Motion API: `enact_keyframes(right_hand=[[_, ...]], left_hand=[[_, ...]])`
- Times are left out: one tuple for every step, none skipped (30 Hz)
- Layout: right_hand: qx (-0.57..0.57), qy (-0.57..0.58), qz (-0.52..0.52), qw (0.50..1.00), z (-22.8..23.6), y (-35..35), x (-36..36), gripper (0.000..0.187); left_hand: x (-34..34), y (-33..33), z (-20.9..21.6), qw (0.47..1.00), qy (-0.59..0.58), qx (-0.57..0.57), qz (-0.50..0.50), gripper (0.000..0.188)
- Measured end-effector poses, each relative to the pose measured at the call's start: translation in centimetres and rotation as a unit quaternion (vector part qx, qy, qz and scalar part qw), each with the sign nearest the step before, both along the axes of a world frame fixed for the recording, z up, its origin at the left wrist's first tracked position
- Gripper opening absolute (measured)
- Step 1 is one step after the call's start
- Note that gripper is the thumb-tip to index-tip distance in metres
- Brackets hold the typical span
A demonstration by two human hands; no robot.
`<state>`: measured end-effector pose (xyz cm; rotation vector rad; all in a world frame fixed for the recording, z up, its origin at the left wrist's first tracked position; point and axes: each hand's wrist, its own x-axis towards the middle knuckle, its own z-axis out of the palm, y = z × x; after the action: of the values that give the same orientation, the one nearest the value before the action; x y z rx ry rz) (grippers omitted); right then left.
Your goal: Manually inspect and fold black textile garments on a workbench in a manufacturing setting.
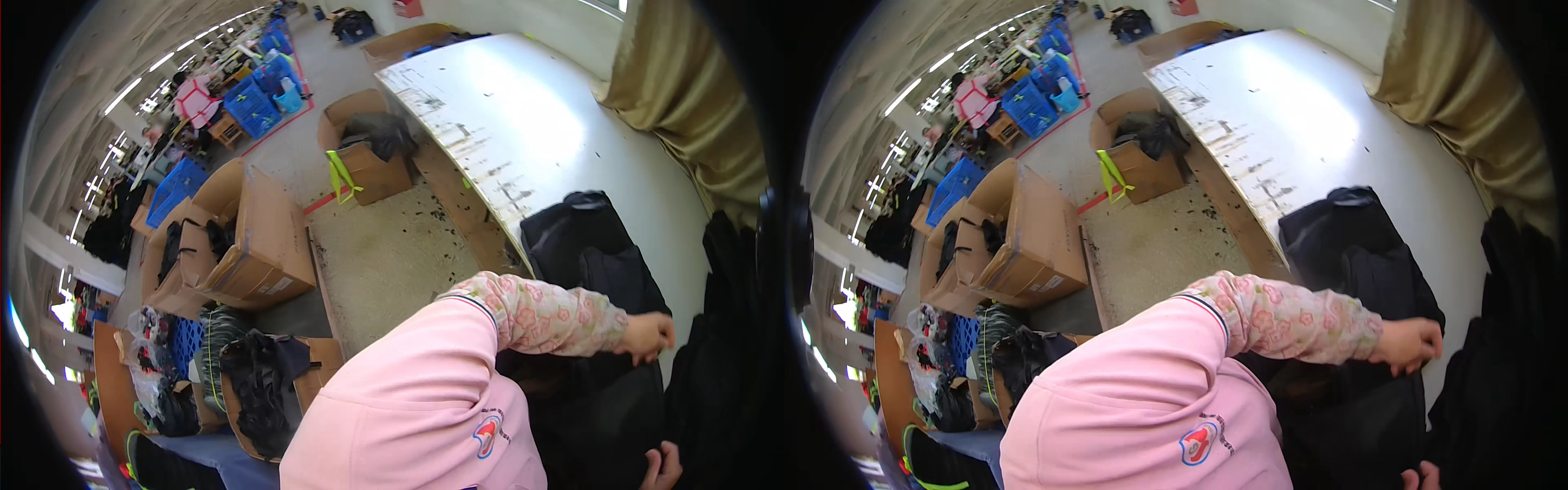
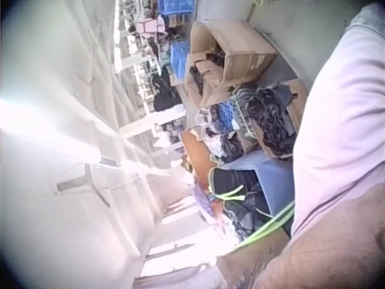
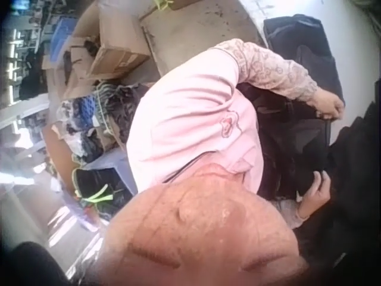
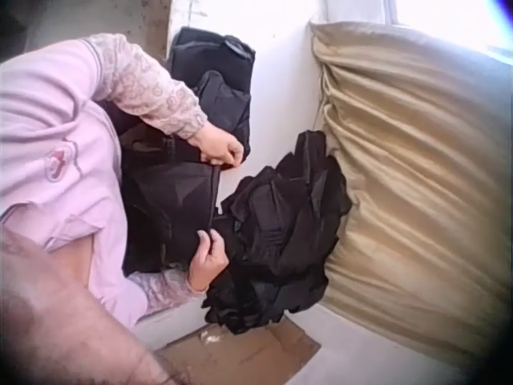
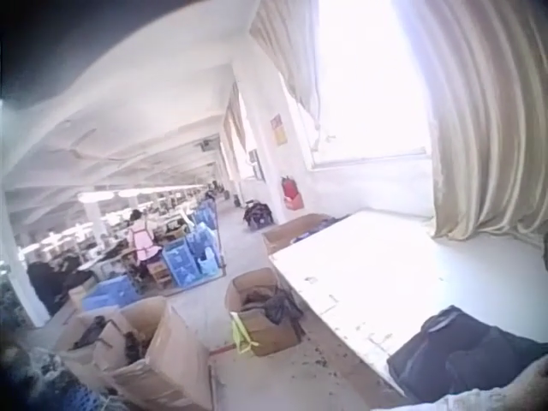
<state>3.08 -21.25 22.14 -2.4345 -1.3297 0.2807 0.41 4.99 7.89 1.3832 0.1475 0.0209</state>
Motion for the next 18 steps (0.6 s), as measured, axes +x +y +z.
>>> enact_keyframes(right_hand=[[-0.011,0.001,-0.039,0.999,1.2,-0.6,0.3,0.023],[0.079,0.065,-0.092,0.990,-2.4,-5.0,6.1,0.015],[0.149,0.052,-0.157,0.975,-1.6,-6.3,6.2,0.024],[0.208,0.073,-0.196,0.955,-1.0,-5.9,8.1,0.032],[0.312,0.102,-0.251,0.911,-0.9,-5.7,9.1,0.036],[0.418,0.120,-0.289,0.853,-0.1,-3.7,9.3,0.040],[0.395,-0.006,-0.194,0.898,1.1,-4.2,9.4,0.042],[0.336,-0.148,-0.113,0.923,2.1,-5.2,10.3,0.042],[0.330,-0.182,-0.148,0.914,3.3,-6.2,9.3,0.042],[0.384,-0.104,-0.143,0.906,3.8,-5.0,8.8,0.048],[0.439,-0.021,-0.126,0.889,4.1,-3.1,8.5,0.054],[0.493,0.059,-0.105,0.862,4.6,-2.1,8.4,0.060],[0.496,0.047,-0.116,0.859,5.3,-1.9,8.7,0.060],[0.536,0.322,-0.054,0.779,5.8,-1.6,9.0,0.045],[0.528,0.569,0.018,0.630,6.3,-1.3,9.0,0.033],[0.539,0.554,-0.015,0.634,6.4,-1.1,8.8,0.033],[0.541,0.553,-0.013,0.633,6.4,-0.8,8.5,0.033],[0.567,0.536,-0.012,0.625,6.2,-0.6,8.2,0.033]], left_hand=[[1.2,0.4,-1.0,0.998,0.005,-0.055,0.031,0.022],[1.5,1.6,-2.2,0.993,-0.034,-0.081,0.078,0.020],[2.1,2.3,-2.9,0.990,-0.058,-0.110,0.070,0.022],[1.0,3.5,-2.3,0.990,-0.035,-0.118,0.070,0.027],[-0.4,4.0,-1.6,0.987,-0.009,-0.151,0.043,0.032],[-1.5,4.7,-2.2,0.983,-0.019,-0.178,0.039,0.037],[-2.1,5.2,-3.4,0.981,-0.054,-0.186,0.005,0.045],[-2.4,5.2,-4.4,0.981,-0.064,-0.183,-0.020,0.053],[-2.5,4.7,-4.9,0.972,-0.076,-0.219,-0.047,0.048],[-2.6,4.3,-5.9,0.963,-0.087,-0.246,-0.062,0.050],[-2.7,3.4,-6.9,0.962,-0.086,-0.247,-0.083,0.050],[-2.9,2.4,-7.9,0.959,-0.069,-0.261,-0.085,0.054],[-3.0,1.5,-8.6,0.957,-0.051,-0.273,-0.084,0.058],[-3.1,0.6,-9.3,0.950,-0.060,-0.282,-0.120,0.062],[-3.0,-0.4,-10.0,0.942,-0.069,-0.289,-0.154,0.066],[-2.9,-1.6,-9.5,0.942,-0.070,-0.281,-0.168,0.071],[-3.0,-2.8,-9.3,0.932,-0.100,-0.298,-0.183,0.066],[-2.7,-3.8,-8.9,0.921,-0.107,-0.337,-0.164,0.061]])
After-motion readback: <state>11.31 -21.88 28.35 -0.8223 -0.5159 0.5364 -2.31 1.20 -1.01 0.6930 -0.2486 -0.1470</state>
